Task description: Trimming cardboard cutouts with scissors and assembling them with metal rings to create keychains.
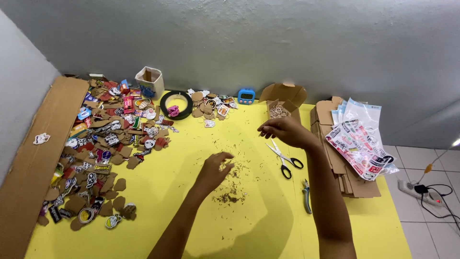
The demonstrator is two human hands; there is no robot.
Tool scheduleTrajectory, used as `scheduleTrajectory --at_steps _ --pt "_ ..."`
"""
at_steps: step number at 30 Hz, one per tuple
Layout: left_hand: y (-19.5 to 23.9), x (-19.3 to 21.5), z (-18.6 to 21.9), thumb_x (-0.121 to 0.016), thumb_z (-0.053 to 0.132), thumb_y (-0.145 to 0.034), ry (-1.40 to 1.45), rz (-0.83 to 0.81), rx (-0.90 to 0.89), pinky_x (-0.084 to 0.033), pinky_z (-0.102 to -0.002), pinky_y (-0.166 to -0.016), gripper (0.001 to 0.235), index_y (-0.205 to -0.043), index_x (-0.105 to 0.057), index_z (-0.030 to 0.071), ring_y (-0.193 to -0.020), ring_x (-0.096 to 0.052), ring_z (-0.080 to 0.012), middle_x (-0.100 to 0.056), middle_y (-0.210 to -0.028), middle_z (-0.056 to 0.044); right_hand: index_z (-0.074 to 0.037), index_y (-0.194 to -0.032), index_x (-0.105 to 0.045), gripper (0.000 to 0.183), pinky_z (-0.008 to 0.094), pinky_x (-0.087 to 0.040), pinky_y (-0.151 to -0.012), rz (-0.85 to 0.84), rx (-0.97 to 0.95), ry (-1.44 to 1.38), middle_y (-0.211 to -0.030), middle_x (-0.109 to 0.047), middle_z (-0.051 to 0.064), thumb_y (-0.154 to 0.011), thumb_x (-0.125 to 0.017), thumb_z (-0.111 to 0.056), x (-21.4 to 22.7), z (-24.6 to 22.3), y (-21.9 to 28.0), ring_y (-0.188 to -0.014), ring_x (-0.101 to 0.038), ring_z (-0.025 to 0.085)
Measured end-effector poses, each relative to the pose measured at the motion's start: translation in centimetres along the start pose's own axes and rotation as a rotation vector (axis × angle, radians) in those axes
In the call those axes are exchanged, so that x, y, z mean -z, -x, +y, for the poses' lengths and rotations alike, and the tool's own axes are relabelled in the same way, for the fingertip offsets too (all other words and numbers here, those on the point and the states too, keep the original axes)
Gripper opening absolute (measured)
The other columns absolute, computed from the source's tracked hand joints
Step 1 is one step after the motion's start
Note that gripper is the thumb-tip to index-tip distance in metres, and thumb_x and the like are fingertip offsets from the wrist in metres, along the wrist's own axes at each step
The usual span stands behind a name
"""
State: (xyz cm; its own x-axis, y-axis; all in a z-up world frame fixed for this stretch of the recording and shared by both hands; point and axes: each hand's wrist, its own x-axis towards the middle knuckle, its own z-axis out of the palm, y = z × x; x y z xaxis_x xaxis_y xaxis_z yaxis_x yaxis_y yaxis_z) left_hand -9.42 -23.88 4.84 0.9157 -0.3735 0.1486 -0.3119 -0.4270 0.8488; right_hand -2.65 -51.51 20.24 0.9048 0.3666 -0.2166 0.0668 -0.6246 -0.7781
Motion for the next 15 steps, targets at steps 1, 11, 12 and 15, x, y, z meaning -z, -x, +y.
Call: scheduleTrajectory --at_steps 1,11,12,15 --pt "-0.2 0.0 1.3 -0.070 0.018 -0.097 -0.001 0.002 0.001 -0.052 -0.044 -0.101 0.024 -0.120 -0.070 0.012 -0.110 -0.069 -0.0322 -0.074 -0.117 -0.013 0.000 -0.113 -0.076 0.025 0.043 -0.061 -0.088 -0.002 0.002 0.000 -0.099 -0.079 0.020 -0.103 -0.058 -0.014 -0.5 -0.4 0.2 -0.093 -0.077 0.030" --pt "-1.3 -1.6 6.6 -0.078 0.019 -0.095 0.404 0.204 0.029 -0.062 -0.031 -0.079 0.019 -0.110 -0.073 0.010 -0.095 -0.077 -0.0238 -0.080 -0.102 -0.012 -0.001 -0.108 -0.075 0.022 0.038 -0.063 -0.086 -0.107 0.151 -0.046 -0.092 -0.080 0.015 -0.103 -0.058 -0.015 -4.1 -3.4 2.6 -0.090 -0.077 0.023" --pt "-1.2 -1.8 6.4 -0.078 0.016 -0.095 0.407 0.222 0.029 -0.062 -0.029 -0.077 0.014 -0.107 -0.075 0.010 -0.093 -0.078 -0.0216 -0.081 -0.100 -0.011 0.000 -0.107 -0.074 0.022 0.038 -0.063 -0.086 -0.108 0.158 -0.064 -0.092 -0.079 0.014 -0.104 -0.058 -0.015 -4.2 -3.1 2.7 -0.090 -0.077 0.022" --pt "-0.3 -0.8 7.6 -0.075 0.010 -0.096 0.449 0.260 -0.015 -0.063 -0.033 -0.077 0.005 -0.100 -0.077 0.007 -0.092 -0.078 -0.0258 -0.081 -0.095 -0.015 -0.003 -0.107 -0.076 0.022 0.034 -0.062 -0.085 -0.111 0.168 -0.120 -0.089 -0.078 0.009 -0.103 -0.056 -0.012 -4.4 -3.2 3.2 -0.088 -0.074 0.017"
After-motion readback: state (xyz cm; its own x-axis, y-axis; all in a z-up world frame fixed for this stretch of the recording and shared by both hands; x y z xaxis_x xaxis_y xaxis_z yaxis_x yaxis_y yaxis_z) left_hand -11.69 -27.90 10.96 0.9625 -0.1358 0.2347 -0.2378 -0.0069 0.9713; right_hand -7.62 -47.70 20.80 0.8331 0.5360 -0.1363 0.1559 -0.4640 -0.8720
